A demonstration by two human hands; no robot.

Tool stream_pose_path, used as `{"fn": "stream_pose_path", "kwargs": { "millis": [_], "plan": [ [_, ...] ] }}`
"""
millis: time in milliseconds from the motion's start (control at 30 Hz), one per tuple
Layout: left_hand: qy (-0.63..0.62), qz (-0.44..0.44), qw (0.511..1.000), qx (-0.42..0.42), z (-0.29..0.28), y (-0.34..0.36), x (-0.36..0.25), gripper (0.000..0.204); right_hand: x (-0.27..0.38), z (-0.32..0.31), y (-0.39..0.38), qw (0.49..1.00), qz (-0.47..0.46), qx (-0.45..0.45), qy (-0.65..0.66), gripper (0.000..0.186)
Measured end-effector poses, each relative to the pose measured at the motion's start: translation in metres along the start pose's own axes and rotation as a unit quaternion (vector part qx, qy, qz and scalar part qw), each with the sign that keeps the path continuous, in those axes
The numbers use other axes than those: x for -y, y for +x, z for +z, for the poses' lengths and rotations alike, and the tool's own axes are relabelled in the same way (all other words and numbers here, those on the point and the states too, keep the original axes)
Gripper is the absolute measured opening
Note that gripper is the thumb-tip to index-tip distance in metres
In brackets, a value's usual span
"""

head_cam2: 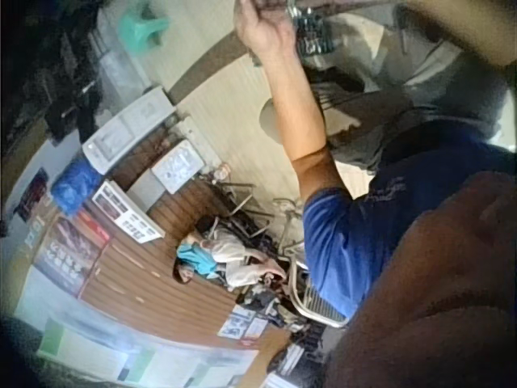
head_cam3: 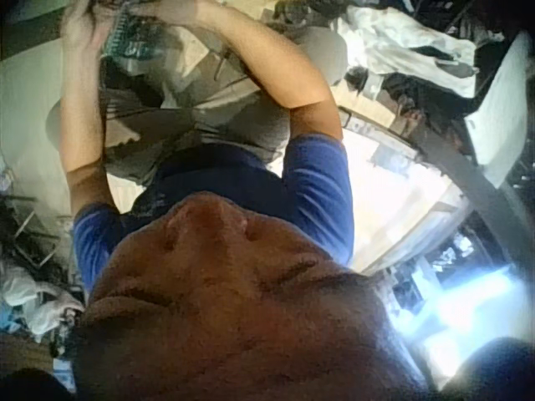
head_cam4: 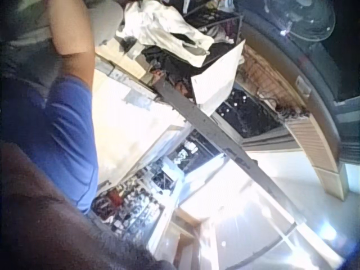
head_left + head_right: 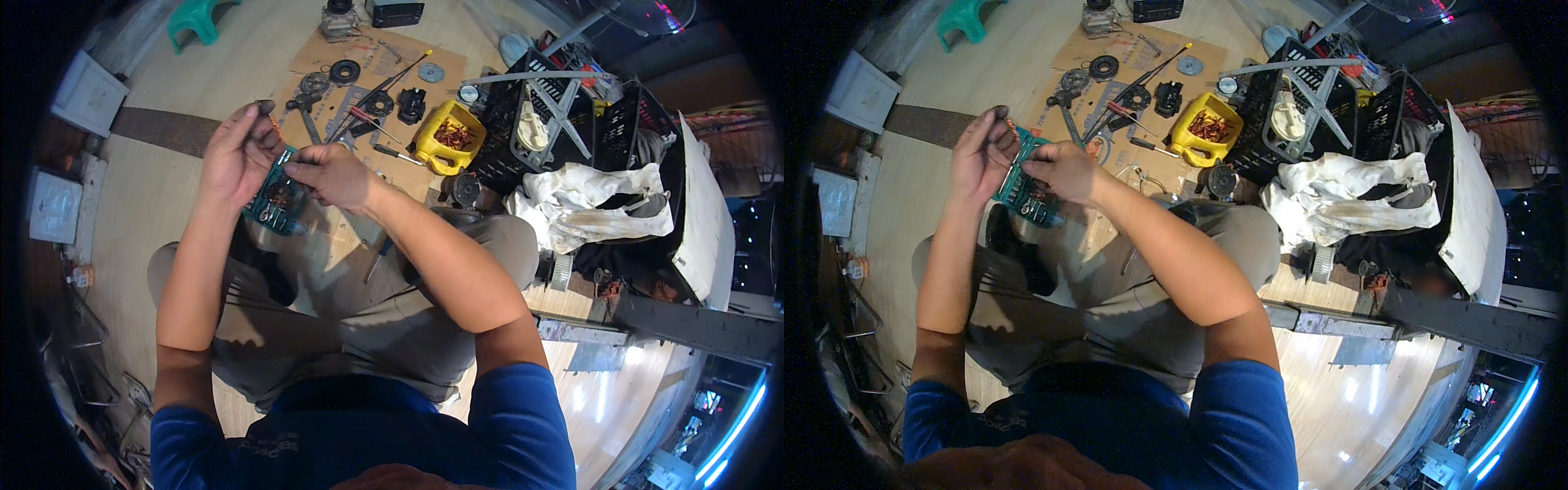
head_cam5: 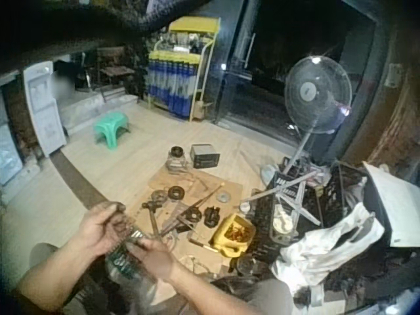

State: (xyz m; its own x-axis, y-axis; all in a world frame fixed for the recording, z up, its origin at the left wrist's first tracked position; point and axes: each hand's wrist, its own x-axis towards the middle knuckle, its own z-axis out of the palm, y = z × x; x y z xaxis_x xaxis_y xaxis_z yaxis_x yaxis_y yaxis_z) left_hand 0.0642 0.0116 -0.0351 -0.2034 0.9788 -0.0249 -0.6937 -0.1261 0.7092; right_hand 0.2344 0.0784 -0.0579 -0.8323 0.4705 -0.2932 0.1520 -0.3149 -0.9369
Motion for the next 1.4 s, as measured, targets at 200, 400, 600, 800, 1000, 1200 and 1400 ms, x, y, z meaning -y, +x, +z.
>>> {"fn": "stream_pose_path", "kwargs": {
  "millis": [200,400,600,800,1000,1200,1400],
  "plan": [
    [0.125,-0.164,0.972,0.113,0.009,-0.014,-0.025,0.021,0.019,-0.030,-0.002,0.977,-0.036,0.061,-0.200,0.022],
    [0.688,-0.083,0.707,0.145,0.028,-0.020,0.003,0.018,0.029,-0.040,-0.002,0.906,-0.043,0.006,-0.421,0.033],
    [0.426,-0.035,0.900,-0.085,0.005,0.000,0.037,0.027,0.011,-0.017,0.004,0.963,-0.075,-0.145,-0.213,0.025],
    [0.060,0.027,0.994,-0.089,0.006,0.004,0.017,0.026,0.002,0.005,-0.004,0.997,-0.051,-0.054,-0.016,0.015],
    [-0.058,-0.031,0.995,0.074,0.005,-0.002,-0.014,0.020,0.006,-0.024,0.001,0.971,-0.091,0.026,-0.218,0.023],
    [0.284,-0.215,0.927,0.113,0.022,-0.022,-0.015,0.016,0.032,-0.041,-0.005,0.894,-0.110,0.029,-0.434,0.031],
    [0.753,-0.047,0.646,0.115,0.026,-0.014,0.016,0.023,0.017,-0.038,-0.004,0.871,-0.167,-0.096,-0.451,0.034]
  ]
}}
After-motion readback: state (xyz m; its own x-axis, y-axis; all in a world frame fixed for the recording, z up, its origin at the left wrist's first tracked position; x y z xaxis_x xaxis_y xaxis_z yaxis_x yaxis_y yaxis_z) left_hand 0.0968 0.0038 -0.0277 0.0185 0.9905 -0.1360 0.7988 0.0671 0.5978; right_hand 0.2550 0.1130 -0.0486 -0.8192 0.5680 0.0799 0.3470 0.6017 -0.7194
